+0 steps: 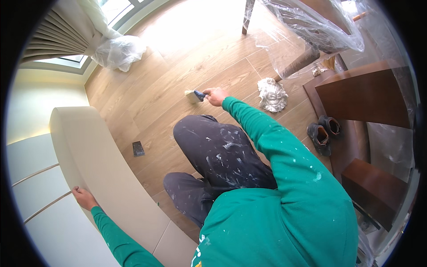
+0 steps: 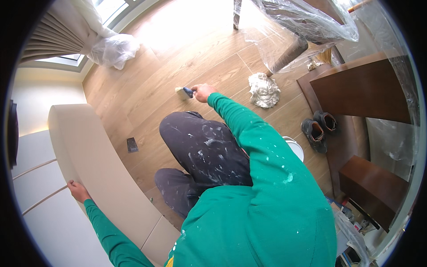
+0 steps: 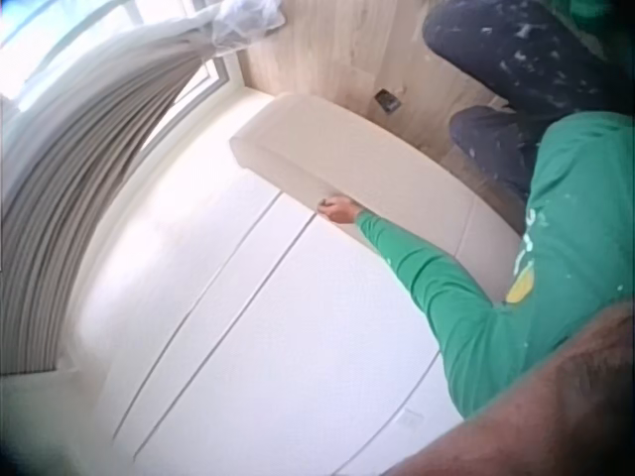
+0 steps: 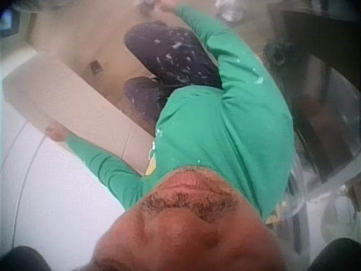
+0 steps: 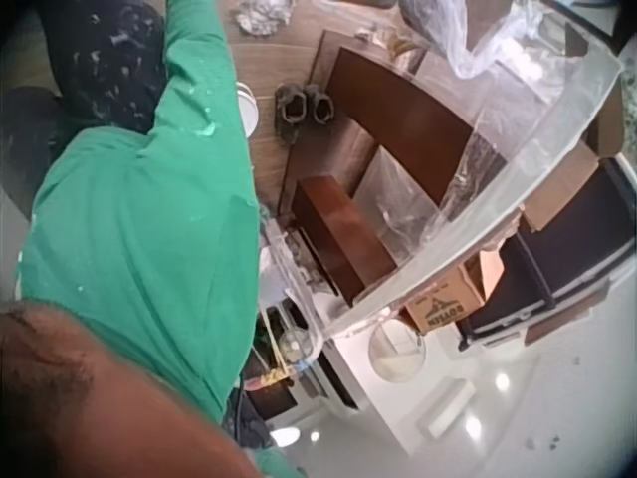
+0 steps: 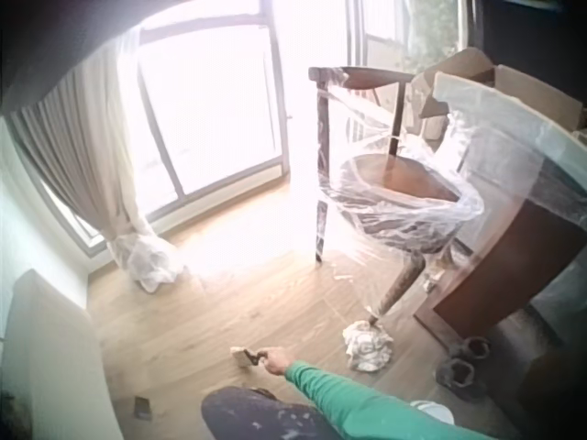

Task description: The person wipes the floor with a cloth, uses a tool to scrape the floor, and applies white filler to a wooden panel before using a brush to paint a piece of furniture.

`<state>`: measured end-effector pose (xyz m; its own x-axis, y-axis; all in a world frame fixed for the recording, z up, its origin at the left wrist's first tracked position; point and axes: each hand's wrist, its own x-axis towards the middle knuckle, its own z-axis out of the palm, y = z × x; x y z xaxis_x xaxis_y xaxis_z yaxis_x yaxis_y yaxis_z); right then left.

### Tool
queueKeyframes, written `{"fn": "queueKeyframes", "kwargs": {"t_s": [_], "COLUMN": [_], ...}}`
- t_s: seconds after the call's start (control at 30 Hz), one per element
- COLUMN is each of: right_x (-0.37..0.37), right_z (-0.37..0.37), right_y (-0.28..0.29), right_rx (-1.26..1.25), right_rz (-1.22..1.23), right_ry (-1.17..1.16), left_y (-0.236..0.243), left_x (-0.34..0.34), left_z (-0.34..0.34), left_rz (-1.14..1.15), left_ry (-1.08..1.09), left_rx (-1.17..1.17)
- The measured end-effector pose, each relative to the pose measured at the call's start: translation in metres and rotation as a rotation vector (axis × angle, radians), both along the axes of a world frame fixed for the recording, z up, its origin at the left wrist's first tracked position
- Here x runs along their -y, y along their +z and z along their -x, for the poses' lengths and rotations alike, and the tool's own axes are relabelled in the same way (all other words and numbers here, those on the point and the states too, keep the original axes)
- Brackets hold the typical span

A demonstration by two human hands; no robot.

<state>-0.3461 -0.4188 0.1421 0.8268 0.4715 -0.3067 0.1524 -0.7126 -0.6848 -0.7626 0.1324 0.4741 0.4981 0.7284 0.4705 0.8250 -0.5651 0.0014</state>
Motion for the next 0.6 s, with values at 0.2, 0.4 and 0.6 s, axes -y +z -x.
{"fn": "queueKeyframes", "kwargs": {"t_s": [0.2,0.4,0.6], "right_x": [0.179,0.093,-0.086], "right_z": [-0.143,-0.092,0.000], "right_y": [-0.034,0.011,0.025], "right_rx": [0.104,0.181,-0.100], "right_rz": [0.120,0.038,0.071], "right_ry": [-0.606,-0.598,0.175], "left_y": [-0.007,0.005,0.009], "left_x": [0.000,0.007,-0.007], "left_z": [0.001,0.001,0.010], "left_rz": [0.005,-0.005,-0.034], "left_ry": [-0.018,-0.002,-0.015], "left_rx": [0.028,-0.003,0.005]}}
